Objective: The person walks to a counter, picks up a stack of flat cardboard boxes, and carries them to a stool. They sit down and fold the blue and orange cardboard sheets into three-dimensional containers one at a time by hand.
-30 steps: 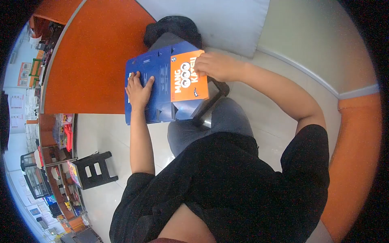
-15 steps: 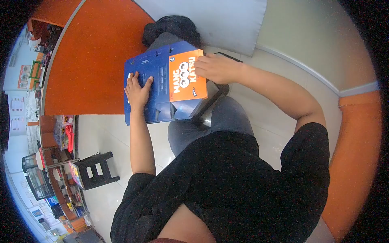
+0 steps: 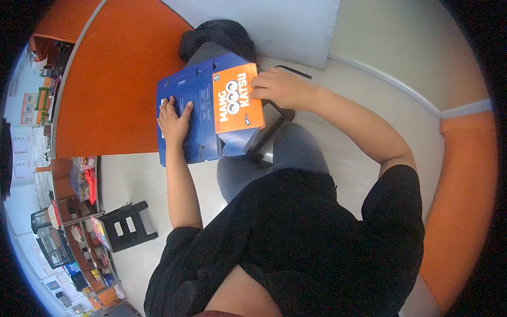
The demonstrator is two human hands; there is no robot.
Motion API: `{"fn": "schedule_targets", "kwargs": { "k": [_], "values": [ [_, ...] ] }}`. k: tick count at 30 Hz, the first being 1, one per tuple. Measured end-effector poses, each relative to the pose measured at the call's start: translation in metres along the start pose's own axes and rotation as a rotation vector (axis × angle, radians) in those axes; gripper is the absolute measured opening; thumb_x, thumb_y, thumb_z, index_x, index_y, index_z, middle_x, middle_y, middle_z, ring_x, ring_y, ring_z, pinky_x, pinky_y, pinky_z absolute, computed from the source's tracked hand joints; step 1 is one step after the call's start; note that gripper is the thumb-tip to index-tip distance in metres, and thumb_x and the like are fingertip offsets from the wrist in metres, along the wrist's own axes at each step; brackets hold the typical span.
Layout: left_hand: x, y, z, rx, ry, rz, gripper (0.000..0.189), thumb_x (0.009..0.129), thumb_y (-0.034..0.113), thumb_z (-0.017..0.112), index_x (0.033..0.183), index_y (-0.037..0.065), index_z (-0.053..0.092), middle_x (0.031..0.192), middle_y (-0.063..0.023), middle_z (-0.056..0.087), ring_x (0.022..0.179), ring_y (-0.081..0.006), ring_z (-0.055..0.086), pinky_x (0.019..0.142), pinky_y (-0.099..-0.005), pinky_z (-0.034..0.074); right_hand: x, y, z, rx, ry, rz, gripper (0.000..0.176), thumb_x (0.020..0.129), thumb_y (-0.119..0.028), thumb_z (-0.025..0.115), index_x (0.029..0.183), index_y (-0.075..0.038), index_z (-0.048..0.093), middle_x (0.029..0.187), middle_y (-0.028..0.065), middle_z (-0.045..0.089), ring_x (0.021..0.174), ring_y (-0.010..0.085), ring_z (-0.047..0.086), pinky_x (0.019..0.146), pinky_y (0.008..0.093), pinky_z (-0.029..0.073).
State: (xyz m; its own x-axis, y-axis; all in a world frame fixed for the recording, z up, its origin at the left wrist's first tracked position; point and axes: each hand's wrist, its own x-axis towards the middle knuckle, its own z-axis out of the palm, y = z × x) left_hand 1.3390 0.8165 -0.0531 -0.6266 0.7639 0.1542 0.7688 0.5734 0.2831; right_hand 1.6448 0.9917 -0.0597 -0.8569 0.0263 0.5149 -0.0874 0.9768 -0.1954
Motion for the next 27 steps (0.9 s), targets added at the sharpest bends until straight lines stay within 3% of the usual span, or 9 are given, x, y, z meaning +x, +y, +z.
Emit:
{"fn": "schedule_targets", "kwargs": {
  "k": [3,9,21,27],
  "values": [
    [0.000,0.000,0.001,0.005,0.004,-0.003,0.084,0.085,0.061,0.060,0.147,0.008,0.042,0.158,-0.0142,0.030,0.148,-0.0317,0.020,0.121,-0.0491,0.008,0.001,0.009,-0.006,0.042,-0.104,0.008,0.026,0.084,-0.010,0.058,0.109,-0.013,0.063,0.106,0.0054,0.060,0.099,0.0254,0.059,0.086,0.0396,0.044],
    [0.001,-0.002,0.003,0.017,0.002,0.005,0.084,0.085,0.061,0.059,0.147,0.007,0.042,0.158,-0.0147,0.030,0.149,-0.0318,0.019,0.121,-0.0495,0.008,0.004,0.008,-0.005,0.098,-0.122,0.095,0.015,0.088,-0.013,0.058,0.102,-0.013,0.065,0.103,0.0031,0.059,0.093,0.0252,0.059,0.082,0.0399,0.045],
    [0.002,-0.004,0.004,0.016,0.003,0.014,0.085,0.085,0.062,0.060,0.147,0.007,0.042,0.158,-0.0148,0.029,0.149,-0.0328,0.019,0.121,-0.0498,0.008,0.021,0.011,-0.005,-0.082,-0.197,-0.031,0.015,0.086,-0.012,0.064,0.100,-0.010,0.066,0.104,0.0031,0.060,0.092,0.0234,0.059,0.082,0.0384,0.044],
    [0.002,-0.005,0.005,0.023,0.013,0.011,0.085,0.085,0.063,0.059,0.147,0.007,0.042,0.158,-0.0146,0.030,0.149,-0.0326,0.019,0.121,-0.0496,0.008,0.019,0.007,-0.015,0.099,-0.216,0.053,0.012,0.087,-0.012,0.064,0.098,-0.010,0.067,0.105,0.0021,0.061,0.092,0.0222,0.059,0.082,0.0369,0.044]
  ]
}}
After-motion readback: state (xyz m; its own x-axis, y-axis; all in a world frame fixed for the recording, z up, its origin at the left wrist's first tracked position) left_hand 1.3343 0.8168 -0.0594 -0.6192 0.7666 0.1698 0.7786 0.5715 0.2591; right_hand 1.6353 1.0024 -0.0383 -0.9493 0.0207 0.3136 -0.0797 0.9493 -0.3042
